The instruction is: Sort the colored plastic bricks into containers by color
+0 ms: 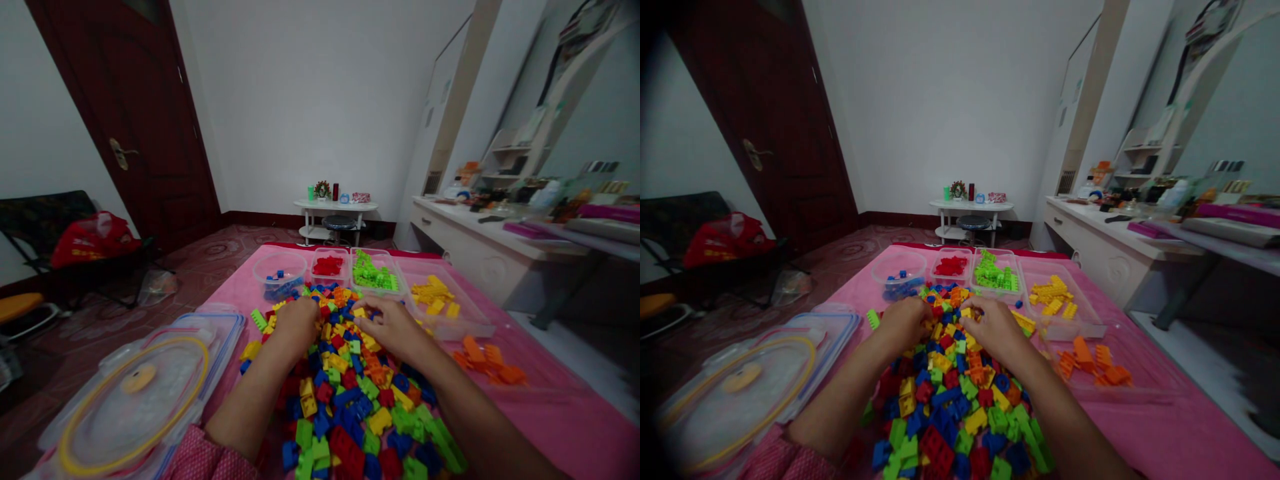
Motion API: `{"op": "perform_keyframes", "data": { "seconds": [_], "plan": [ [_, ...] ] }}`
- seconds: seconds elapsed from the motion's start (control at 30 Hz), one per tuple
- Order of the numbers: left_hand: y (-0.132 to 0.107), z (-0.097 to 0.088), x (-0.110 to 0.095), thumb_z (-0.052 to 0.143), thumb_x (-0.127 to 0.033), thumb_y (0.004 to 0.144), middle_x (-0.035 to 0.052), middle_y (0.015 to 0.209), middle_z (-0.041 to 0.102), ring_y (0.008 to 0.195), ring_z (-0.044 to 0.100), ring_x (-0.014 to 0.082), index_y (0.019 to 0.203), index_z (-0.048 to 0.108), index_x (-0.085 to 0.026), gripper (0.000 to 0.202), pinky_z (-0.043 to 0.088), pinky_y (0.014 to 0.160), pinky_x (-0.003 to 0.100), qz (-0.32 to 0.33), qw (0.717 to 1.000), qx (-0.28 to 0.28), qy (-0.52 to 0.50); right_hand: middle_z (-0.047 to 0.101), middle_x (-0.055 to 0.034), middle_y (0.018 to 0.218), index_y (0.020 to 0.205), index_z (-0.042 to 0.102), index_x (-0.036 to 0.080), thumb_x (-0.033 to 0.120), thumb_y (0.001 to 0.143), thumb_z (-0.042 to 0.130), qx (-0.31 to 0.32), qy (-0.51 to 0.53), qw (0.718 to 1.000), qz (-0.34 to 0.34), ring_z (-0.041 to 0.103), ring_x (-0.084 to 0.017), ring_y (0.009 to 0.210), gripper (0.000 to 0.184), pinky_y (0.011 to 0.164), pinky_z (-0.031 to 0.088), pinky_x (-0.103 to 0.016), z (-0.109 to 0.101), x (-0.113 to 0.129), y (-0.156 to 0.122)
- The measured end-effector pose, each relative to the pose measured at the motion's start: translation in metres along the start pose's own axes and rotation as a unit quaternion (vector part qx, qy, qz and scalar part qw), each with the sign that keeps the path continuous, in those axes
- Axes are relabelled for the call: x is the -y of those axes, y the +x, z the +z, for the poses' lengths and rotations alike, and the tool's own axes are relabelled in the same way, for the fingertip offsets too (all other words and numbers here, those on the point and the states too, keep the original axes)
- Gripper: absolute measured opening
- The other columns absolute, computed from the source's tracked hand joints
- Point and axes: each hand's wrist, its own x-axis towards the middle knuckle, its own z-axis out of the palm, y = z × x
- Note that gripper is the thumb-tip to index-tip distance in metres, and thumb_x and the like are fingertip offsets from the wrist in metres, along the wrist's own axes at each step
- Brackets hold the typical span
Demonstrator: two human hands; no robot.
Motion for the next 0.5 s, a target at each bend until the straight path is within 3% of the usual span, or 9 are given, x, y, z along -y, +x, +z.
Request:
{"op": "perform_keyframes", "data": {
  "seconds": [0.1,0.17,0.27,0.37,0.5],
  "plan": [
    [0.004,0.000,0.006,0.060,-0.014,0.066,0.0095,0.079,0.069,0.078,0.064,0.0242,0.083,0.073,-0.018,0.022,0.045,0.068,0.031,0.003,0.996,-0.009,-0.085,0.054,0.0014,0.062,0.088,0.069,0.015,0.027,0.071,0.057,0.002,0.004,1.000,0.007,0.042,-0.010,0.051,0.024,0.048,0.030,-0.021,0.002,0.001,0.000],
    [0.008,0.000,0.010,0.059,-0.019,0.069,0.0055,0.068,0.065,0.067,0.060,0.0184,0.080,0.072,-0.016,0.017,0.042,0.060,0.026,0.031,0.978,-0.007,-0.206,0.055,0.0010,0.066,0.091,0.068,0.016,0.027,0.072,0.057,-0.005,0.024,1.000,0.005,0.043,-0.009,0.051,0.025,0.048,0.030,-0.020,0.004,-0.001,0.000],
    [0.011,0.000,0.010,0.057,-0.032,0.074,0.0010,0.061,0.058,0.053,0.051,0.0107,0.083,0.069,-0.013,0.024,0.038,0.050,0.020,0.061,0.901,0.044,-0.426,0.055,0.0014,0.072,0.102,0.065,0.018,0.028,0.074,0.057,-0.003,0.079,0.997,0.010,0.042,-0.007,0.050,0.031,0.045,0.028,-0.018,0.008,-0.001,0.000],
    [0.010,-0.002,0.003,0.060,-0.047,0.072,-0.0013,0.058,0.053,0.047,0.045,0.0071,0.075,0.064,-0.012,0.035,0.037,0.046,0.018,0.038,0.823,0.079,-0.561,0.055,0.0010,0.078,0.115,0.059,0.019,0.028,0.074,0.058,0.019,0.140,0.990,0.023,0.037,-0.004,0.044,0.042,0.041,0.024,-0.018,0.009,0.004,-0.001],
    [0.008,0.001,-0.009,0.063,-0.058,0.065,-0.0034,0.049,0.049,0.040,0.042,0.0049,0.060,0.052,-0.013,0.046,0.035,0.042,0.017,0.009,0.787,0.059,-0.614,0.060,-0.0014,0.088,0.116,0.060,0.020,0.026,0.074,0.059,0.012,0.168,0.986,0.001,0.037,-0.004,0.044,0.043,0.042,0.029,-0.018,0.012,0.010,-0.002]
  ]
}}
